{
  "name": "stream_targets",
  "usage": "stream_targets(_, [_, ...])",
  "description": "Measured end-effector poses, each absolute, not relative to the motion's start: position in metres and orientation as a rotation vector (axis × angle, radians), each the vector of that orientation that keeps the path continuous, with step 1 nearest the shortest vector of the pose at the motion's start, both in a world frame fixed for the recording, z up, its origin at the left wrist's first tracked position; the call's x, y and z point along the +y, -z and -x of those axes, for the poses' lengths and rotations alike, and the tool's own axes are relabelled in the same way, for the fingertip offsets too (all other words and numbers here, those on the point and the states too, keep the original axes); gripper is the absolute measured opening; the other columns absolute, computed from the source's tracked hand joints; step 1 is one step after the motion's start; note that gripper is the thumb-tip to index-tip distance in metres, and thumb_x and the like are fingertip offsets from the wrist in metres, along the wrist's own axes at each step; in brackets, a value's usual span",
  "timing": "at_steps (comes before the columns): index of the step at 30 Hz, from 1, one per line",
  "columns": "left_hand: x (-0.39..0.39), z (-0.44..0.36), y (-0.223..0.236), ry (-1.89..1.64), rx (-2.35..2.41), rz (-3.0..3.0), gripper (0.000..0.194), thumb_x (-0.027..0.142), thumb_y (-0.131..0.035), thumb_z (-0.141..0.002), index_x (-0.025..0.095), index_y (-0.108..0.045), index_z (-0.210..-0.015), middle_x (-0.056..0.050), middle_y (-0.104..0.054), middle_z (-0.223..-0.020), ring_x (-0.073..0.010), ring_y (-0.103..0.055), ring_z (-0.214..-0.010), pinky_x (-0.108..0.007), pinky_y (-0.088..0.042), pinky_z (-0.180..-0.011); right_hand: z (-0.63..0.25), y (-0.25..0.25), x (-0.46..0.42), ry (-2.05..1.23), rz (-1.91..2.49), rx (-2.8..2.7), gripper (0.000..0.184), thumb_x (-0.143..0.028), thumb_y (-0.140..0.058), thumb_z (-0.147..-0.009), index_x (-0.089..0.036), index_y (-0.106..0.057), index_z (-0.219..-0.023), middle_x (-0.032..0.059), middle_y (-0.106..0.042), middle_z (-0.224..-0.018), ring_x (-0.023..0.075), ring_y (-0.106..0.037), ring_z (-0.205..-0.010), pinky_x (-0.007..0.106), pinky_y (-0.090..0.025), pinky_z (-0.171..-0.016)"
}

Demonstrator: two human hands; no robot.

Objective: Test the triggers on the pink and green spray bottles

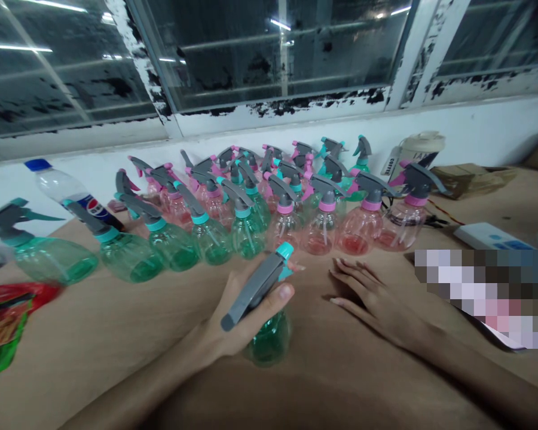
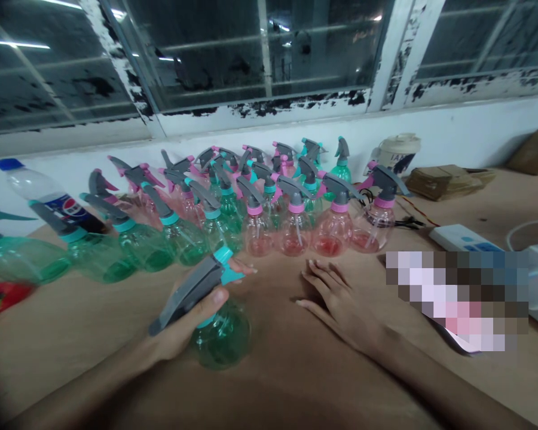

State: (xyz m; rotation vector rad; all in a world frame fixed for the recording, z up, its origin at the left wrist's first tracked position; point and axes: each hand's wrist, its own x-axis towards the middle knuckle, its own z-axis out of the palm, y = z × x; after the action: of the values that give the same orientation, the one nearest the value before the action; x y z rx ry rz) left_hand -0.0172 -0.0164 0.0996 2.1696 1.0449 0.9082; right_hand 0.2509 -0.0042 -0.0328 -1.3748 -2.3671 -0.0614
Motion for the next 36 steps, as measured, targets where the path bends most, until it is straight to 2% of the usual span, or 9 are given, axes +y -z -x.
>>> stream_targets(8, [-0.0183,0.0174,-0.0947,-0.885,1.067,-2.079,0.036,0.038,-0.048,-0.085,0.022,-0.061,-0.114,0.000,-0.057,-0.065,-0.0134,-0.050,-0.052,-0.026,-0.046,-0.051,-0.2505,0.0315,-0.0044,0.010,1.384,-2.337,0.058,-0.054,-0.040,-0.089,-0.012,-0.050,-0.128,0.0154,-0.049,-0.136,0.0263,-0.039,-0.130,0.050,-0.028,-0.109])
stream_targets(14, [-0.0184,0.0177,-0.0951,-0.857,1.066,-2.070,0.038,0.038,-0.048,-0.085,0.023,-0.058,-0.119,0.000,-0.059,-0.062,-0.0145,-0.053,-0.051,-0.027,-0.046,-0.053,-0.2505,0.0306,-0.0038,0.011,1.389,-2.358,0.059,-0.054,-0.039,-0.089,-0.012,-0.050,-0.128,0.0156,-0.050,-0.136,0.0269,-0.039,-0.130,0.051,-0.029,-0.108])
stream_targets(19, [-0.0177,0.0174,-0.0971,-0.852,1.060,-2.103,0.032,0.037,-0.046,-0.086,0.023,-0.059,-0.112,0.001,-0.057,-0.062,-0.0143,-0.052,-0.052,-0.026,-0.045,-0.052,-0.2503,0.0316,-0.0039,0.010,1.373,-2.329,0.056,-0.053,-0.041,-0.089,-0.014,-0.051,-0.128,0.0146,-0.050,-0.135,0.0268,-0.040,-0.129,0.050,-0.029,-0.108])
stream_targets(25, [-0.0157,0.0168,-0.1010,-0.884,1.034,-2.160,0.019,0.035,-0.046,-0.086,0.021,-0.058,-0.092,-0.001,-0.060,-0.076,-0.0153,-0.057,-0.063,-0.029,-0.048,-0.062,-0.2505,0.0322,-0.0037,0.009,1.381,-2.343,0.058,-0.054,-0.041,-0.089,-0.012,-0.051,-0.127,0.0154,-0.051,-0.134,0.0264,-0.041,-0.129,0.050,-0.029,-0.108])
stream_targets(31, [-0.0155,0.0166,-0.1004,-0.871,1.023,-2.218,0.020,0.034,-0.042,-0.087,0.021,-0.055,-0.080,-0.002,-0.062,-0.076,-0.0175,-0.059,-0.069,-0.031,-0.047,-0.066,-0.2519,0.0343,-0.0034,0.002,1.369,-2.327,0.056,-0.052,-0.044,-0.088,-0.014,-0.050,-0.129,0.0145,-0.049,-0.136,0.0256,-0.039,-0.130,0.049,-0.027,-0.109])
stream_targets(33, [-0.0158,0.0168,-0.1006,-0.883,1.018,-2.210,0.021,0.035,-0.044,-0.087,0.021,-0.058,-0.083,-0.003,-0.062,-0.077,-0.0180,-0.059,-0.070,-0.032,-0.048,-0.068,-0.2516,0.0337,-0.0039,-0.004,1.360,-2.321,0.055,-0.052,-0.044,-0.088,-0.017,-0.048,-0.131,0.0130,-0.048,-0.137,0.0255,-0.038,-0.131,0.050,-0.027,-0.109])
stream_targets(36, [-0.0164,0.0173,-0.0996,-0.895,1.031,-2.175,0.027,0.039,-0.047,-0.084,0.022,-0.061,-0.099,-0.003,-0.062,-0.079,-0.0177,-0.058,-0.066,-0.034,-0.048,-0.069,-0.2507,0.0319,-0.0046,-0.009,1.365,-2.334,0.055,-0.052,-0.043,-0.089,-0.016,-0.048,-0.130,0.0133,-0.047,-0.138,0.0259,-0.038,-0.131,0.050,-0.027,-0.109])
